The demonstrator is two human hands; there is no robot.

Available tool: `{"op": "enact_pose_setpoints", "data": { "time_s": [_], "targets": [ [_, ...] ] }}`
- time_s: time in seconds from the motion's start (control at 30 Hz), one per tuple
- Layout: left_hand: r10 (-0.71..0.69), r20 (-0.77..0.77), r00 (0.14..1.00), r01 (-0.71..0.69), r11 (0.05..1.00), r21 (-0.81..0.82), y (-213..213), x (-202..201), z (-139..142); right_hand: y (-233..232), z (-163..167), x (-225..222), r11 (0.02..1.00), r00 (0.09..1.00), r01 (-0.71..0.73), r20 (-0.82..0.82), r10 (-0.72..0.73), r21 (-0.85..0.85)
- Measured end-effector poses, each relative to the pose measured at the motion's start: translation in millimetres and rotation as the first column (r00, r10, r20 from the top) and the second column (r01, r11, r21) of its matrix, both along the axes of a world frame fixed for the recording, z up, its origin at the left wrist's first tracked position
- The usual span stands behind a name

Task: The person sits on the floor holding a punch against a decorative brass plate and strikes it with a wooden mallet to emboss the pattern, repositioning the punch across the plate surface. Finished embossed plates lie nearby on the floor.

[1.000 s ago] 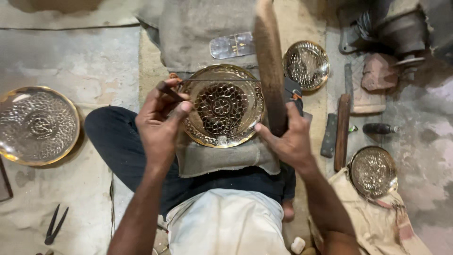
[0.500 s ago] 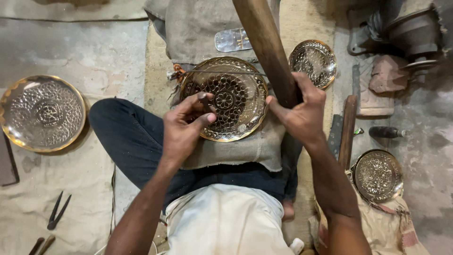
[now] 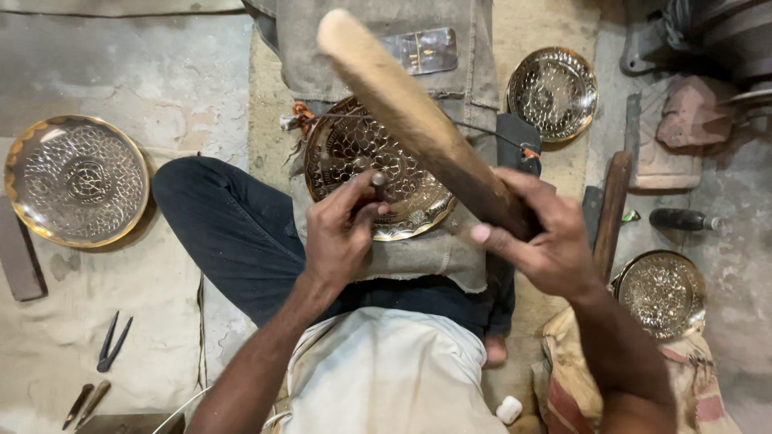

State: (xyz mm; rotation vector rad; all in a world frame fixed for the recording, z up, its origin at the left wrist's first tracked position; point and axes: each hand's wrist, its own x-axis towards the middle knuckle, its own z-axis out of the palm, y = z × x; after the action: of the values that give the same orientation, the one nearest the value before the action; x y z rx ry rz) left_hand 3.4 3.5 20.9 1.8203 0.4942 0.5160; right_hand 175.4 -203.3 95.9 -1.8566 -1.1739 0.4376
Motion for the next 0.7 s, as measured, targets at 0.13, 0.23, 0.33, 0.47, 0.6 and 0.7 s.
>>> {"op": "enact_pose_setpoints", "data": {
  "time_s": [0.13,0.23,0.33,0.47,0.6,0.7],
  "targets": [
    [0.063,-0.002,0.998,-0.063,0.998,-0.019,-5,1,-6,4,16,14,0.979,0.994,-0.087,0.046,0.098,-0.184],
    [0.081,-0.046,0.996,-0.083,0.995,-0.048,-7,2,-9,10,25,19,0.968,0.995,-0.095,-0.021,0.092,-0.231],
    [0.089,-0.03,0.996,-0.091,0.995,-0.041,-10,-1,-10,19,28,21,0.973,0.986,-0.168,-0.04,0.164,-0.158],
    [0.081,-0.003,0.997,-0.081,0.996,-0.037,-10,-1,-8,29,28,27,0.926,0.974,-0.189,0.062,0.22,-0.326],
    [0.046,0.024,0.999,-0.046,0.999,0.0,-7,1,-5,34,30,28,0.796,0.974,-0.161,0.038,0.225,-0.583],
    [0.073,-0.009,0.997,-0.073,0.997,-0.035,-7,2,-3,35,32,28,0.936,0.979,-0.135,0.102,0.176,-0.326]
  ]
}}
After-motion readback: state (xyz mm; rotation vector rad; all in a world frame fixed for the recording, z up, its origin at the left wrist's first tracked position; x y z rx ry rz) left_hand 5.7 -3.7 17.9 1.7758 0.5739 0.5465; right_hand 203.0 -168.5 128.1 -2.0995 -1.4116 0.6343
